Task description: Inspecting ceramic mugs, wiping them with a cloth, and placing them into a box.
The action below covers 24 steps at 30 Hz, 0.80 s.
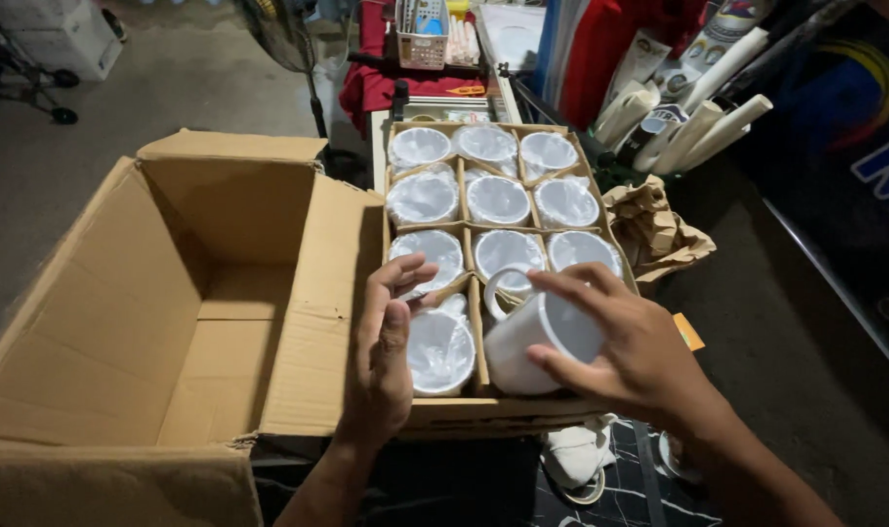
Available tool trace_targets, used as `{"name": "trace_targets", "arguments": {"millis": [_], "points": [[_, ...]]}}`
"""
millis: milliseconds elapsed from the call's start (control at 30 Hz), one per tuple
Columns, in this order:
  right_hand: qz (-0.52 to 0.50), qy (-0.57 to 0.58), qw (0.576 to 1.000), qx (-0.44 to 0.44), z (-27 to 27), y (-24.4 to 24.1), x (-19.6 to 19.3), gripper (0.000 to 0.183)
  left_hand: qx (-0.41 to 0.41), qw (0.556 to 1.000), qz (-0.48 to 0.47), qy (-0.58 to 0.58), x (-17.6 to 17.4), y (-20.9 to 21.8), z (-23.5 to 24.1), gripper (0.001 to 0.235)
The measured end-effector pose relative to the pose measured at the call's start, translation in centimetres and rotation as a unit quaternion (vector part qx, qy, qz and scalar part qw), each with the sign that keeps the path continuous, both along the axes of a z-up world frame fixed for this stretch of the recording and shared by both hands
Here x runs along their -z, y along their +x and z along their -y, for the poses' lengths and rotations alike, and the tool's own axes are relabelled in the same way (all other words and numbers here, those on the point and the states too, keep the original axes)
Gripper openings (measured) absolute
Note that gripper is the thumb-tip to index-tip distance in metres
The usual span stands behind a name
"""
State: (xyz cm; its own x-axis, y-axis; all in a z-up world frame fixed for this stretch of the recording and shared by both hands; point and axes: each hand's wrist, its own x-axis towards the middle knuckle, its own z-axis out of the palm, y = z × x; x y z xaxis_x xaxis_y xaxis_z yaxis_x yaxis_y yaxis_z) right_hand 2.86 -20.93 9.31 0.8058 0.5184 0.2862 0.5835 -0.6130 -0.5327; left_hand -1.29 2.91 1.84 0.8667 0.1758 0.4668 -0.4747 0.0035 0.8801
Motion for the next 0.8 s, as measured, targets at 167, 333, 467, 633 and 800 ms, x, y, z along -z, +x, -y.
{"name": "trace_targets", "arguments": {"millis": [167,333,467,633,800], "points": [[0.031,-0.202,0.978,0.038,-3.8,-0.7,-0.7,0.073,-0.007,1.0,-0.009,-0.013,0.1,0.0,-0.3,0.068],[0.02,-0.366,0.93,0.007,-4.7,-0.1,1.5,0.086,-0.01,0.999,-0.012,-0.037,1.1,0.2,-0.3,0.069],[0.224,-0.125,0.949,-0.186,-5.2,0.7,1.4,0.038,-0.013,0.996,0.001,-0.085,1.9,0.5,-0.2,0.07],[0.065,-0.218,0.908,-0.351,-8.2,2.4,3.5,0.024,-0.03,0.995,0.021,-0.091,2.0,0.4,0.1,0.071],[0.019,-0.359,0.863,-0.355,-10.2,4.3,6.5,0.014,-0.061,0.99,0.057,-0.112,2.4,0.5,0.4,0.07]]}}
